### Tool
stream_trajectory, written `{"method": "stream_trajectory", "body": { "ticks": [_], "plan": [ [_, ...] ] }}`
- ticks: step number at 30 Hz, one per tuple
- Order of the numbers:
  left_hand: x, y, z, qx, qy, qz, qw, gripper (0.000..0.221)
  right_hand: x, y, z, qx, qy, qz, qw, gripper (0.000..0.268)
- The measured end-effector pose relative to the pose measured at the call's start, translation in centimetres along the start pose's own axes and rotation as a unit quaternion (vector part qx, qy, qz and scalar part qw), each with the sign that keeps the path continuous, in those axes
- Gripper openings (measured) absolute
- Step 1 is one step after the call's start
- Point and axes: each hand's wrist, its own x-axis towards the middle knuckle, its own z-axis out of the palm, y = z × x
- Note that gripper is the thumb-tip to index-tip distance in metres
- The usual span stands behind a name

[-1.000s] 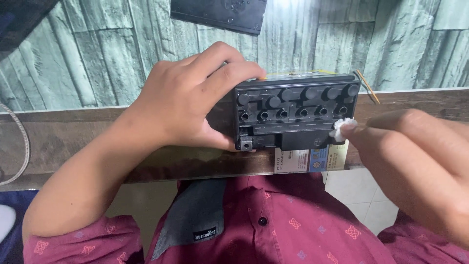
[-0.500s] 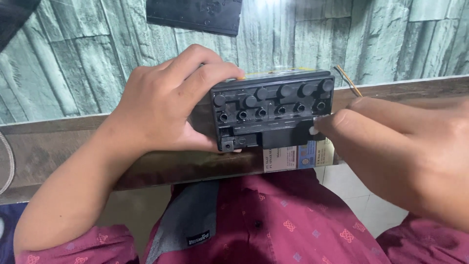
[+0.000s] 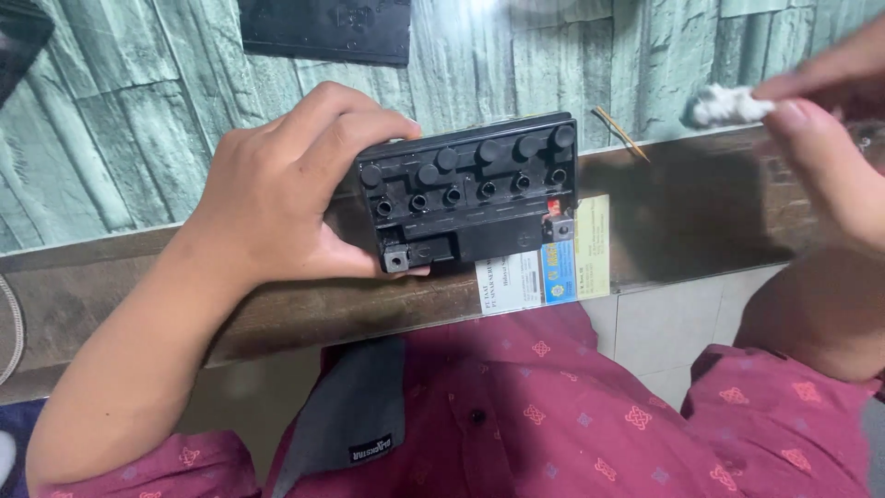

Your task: Cleaning the top casing and terminals of a small lead-acid battery using a cotton swab and a small wooden stick.

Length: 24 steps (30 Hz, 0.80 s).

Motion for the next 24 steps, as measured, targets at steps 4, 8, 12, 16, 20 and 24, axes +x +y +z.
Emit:
{"method": "stream_trajectory", "body": {
  "ticks": [4, 8, 12, 16, 20, 24],
  "plan": [
    [0.0, 0.1, -0.1, 0.0, -0.008, -0.012, 1.0, 0.085, -4.7, -14.9, 2.7, 0.027, 0.056, -0.352, 0.934, 0.012],
    [0.1, 0.6, -0.5, 0.002, -0.019, -0.039, 0.999, 0.086, -3.3, -15.2, 2.6, 0.023, 0.112, -0.363, 0.925, 0.008],
    [0.0, 0.8, -0.4, 0.007, -0.028, -0.043, 0.999, 0.09, -1.7, -14.5, 2.3, -0.079, 0.161, -0.343, 0.922, 0.006],
    [0.1, 1.1, -0.6, 0.007, -0.048, -0.07, 0.996, 0.095, -1.3, -15.3, 2.4, -0.113, 0.174, -0.36, 0.909, 0.003],
    [0.1, 1.3, -0.5, -0.001, -0.051, -0.068, 0.996, 0.098, -1.6, -16.7, 2.6, -0.091, 0.174, -0.333, 0.922, 0.003],
    [0.1, 1.4, -0.7, 0.007, -0.05, -0.071, 0.996, 0.098, -1.0, -16.5, 2.5, -0.088, 0.18, -0.329, 0.923, 0.003]
  ]
}}
